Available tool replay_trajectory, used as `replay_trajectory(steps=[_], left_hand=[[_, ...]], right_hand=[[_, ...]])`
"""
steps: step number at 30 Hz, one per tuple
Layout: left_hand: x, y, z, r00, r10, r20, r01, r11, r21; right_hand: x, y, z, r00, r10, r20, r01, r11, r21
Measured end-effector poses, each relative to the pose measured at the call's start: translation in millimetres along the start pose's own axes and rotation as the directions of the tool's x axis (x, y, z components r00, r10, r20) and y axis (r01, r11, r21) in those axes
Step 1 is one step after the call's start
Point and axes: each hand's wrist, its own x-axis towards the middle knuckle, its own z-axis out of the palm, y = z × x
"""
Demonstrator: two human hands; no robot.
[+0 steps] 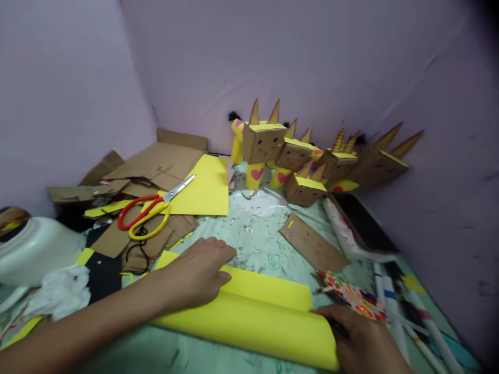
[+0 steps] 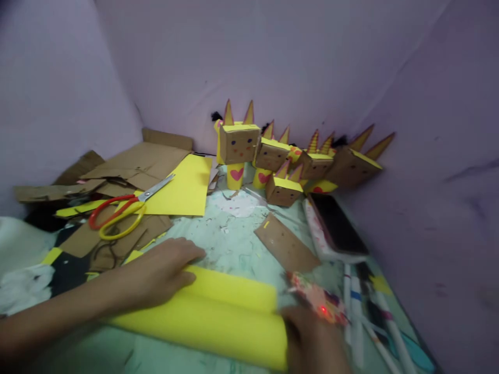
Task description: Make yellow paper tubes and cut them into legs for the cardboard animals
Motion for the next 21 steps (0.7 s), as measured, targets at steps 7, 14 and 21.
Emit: replay_trajectory(steps=[7,14,21], left_hand=[[11.7,14.4,-1.7,0.997,0.081,0.022,-0.081,0.996,0.03],[-15.9,19.2,7.7,0.968,0.219,-0.126,-0.223,0.975,-0.014],[-44.1,24.5,22.5,0.964,0.24,-0.109,-0.23,0.968,0.102]], right_hand=[[1.7,-3.8,-1.7,0.998,-0.022,0.06,0.021,1.0,0.017],[-0.3,-18.5,-7.7,0.995,0.021,0.093,-0.022,1.0,0.014],[2.5,-22.4,-6.7,0.99,0.102,0.099,-0.108,0.993,0.051]])
